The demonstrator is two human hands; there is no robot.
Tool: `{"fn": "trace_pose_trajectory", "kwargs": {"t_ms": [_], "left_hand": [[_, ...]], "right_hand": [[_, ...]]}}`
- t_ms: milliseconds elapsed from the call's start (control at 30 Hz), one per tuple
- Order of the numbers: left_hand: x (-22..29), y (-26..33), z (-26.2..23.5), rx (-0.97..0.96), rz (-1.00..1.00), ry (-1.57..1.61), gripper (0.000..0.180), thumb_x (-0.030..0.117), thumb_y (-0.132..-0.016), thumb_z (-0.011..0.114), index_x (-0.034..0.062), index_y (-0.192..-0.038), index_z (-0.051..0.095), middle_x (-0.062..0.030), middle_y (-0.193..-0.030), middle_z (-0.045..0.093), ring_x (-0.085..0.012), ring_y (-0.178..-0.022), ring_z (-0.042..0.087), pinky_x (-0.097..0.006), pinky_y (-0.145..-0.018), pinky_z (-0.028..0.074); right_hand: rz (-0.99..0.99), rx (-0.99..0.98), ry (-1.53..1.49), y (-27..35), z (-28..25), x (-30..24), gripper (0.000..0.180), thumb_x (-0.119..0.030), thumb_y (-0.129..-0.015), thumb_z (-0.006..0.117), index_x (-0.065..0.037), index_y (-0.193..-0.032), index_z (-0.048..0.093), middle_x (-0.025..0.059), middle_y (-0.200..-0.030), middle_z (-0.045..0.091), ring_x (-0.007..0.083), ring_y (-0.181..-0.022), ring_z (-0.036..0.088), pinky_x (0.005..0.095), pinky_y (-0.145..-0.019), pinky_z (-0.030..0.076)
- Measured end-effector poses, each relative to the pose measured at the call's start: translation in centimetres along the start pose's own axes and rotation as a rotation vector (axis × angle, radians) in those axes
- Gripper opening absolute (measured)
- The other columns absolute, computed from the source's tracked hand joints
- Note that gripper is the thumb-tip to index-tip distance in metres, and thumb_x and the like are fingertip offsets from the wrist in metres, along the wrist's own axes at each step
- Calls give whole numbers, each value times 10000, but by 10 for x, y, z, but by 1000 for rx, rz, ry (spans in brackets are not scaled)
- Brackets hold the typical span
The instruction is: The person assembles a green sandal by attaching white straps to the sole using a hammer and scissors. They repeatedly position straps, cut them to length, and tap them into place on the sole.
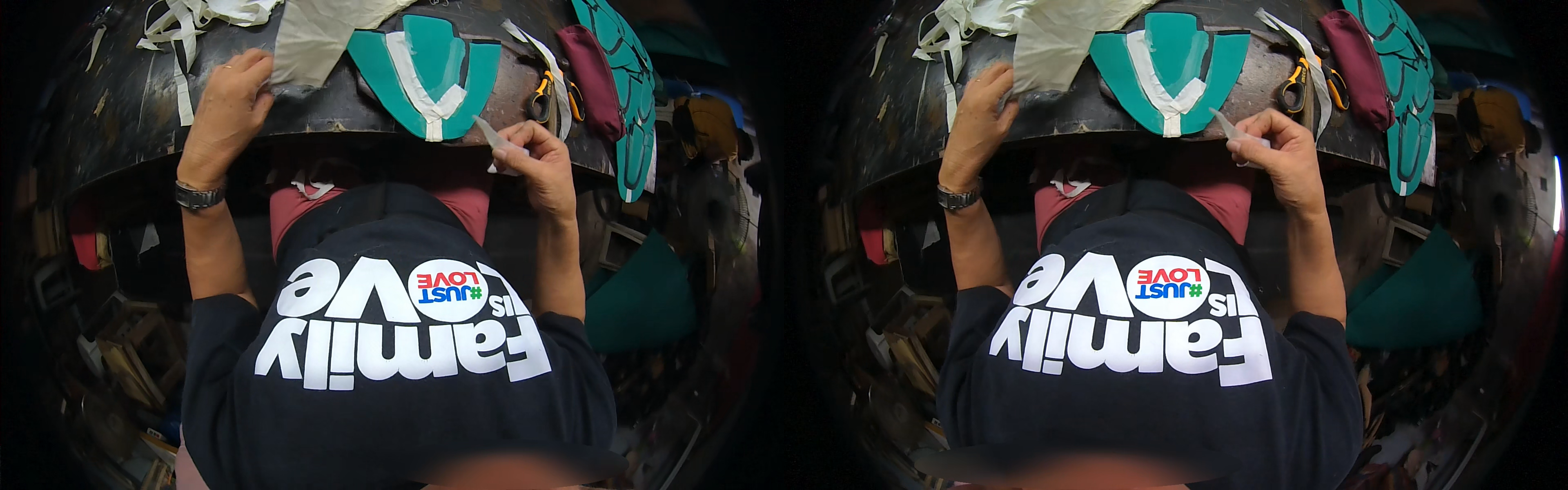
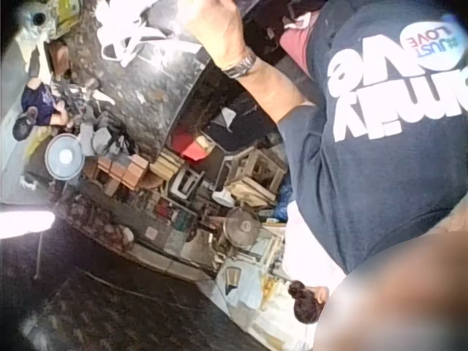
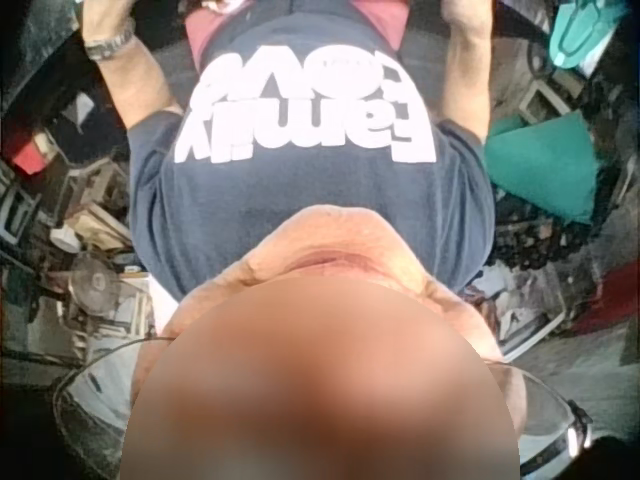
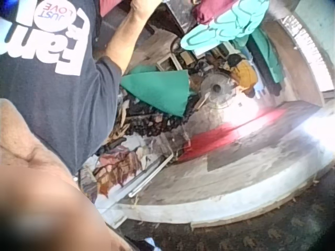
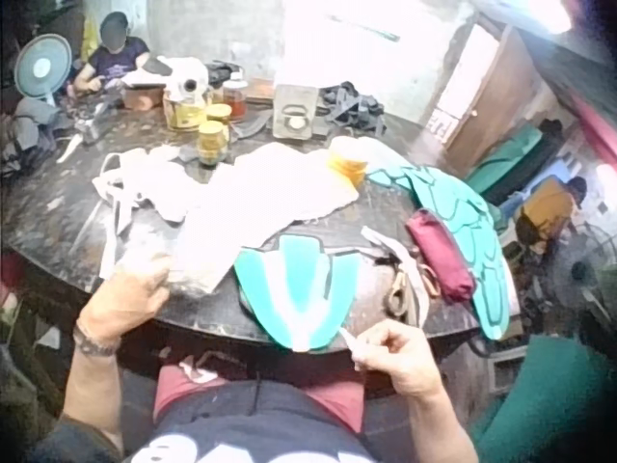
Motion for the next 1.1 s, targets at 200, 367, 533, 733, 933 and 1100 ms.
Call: {"fn": "trace_pose_trajectory", "kwargs": {"t_ms": [200,367,533,733,933,1100], "left_hand": [[51,-11,26,204,27,288,590,325,-787,840,-22,-1214,627,-170,-1210,632,-347,-1048,653,-403,-904,523],[37,-39,51,422,-144,292,419,328,-817,824,13,-1047,669,-155,-1026,685,-370,-915,688,-419,-779,550],[-21,-60,60,406,-281,802,389,280,-822,815,-36,-1009,685,-134,-812,720,-321,-796,717,-393,-726,553],[-41,-45,6,758,-250,43,828,255,-790,819,-36,-1449,411,-274,-1340,538,-363,-1247,526,-430,-1034,425],[103,-30,63,346,282,234,503,263,-815,776,35,-1240,636,-140,-1294,591,-305,-1273,530,-444,-1121,341],[143,-19,96,172,366,266,520,352,-856,752,94,-1289,623,-111,-1349,585,-273,-1320,515,-491,-1133,327]], "right_hand": [[-55,-8,11,-27,9,-5,170,-18,-829,742,-45,-912,596,42,-798,650,84,-659,610,224,-609,487],[11,-57,-26,-28,27,0,269,6,-826,735,-36,-1052,594,33,-835,638,82,-649,608,214,-599,490],[81,-105,-50,-24,22,1,284,4,-846,721,3,-1121,646,40,-844,664,96,-703,640,219,-640,520],[40,-124,-60,-36,-2,2,119,-31,-867,716,14,-972,680,53,-831,690,114,-740,661,237,-685,530],[-36,-125,38,-73,-14,-5,191,-66,-876,754,-8,-1020,642,50,-826,678,117,-736,649,243,-688,507],[-24,-152,-10,-85,-8,-14,220,-76,-853,793,-34,-1030,668,5,-868,678,86,-693,644,220,-647,526]]}}
Point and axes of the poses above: each hand's wrist, its own y-axis away from the middle knuckle, its own z-axis out of the palm, x = y × z, the point moved 6 cm from there along -y, towards the middle knuckle
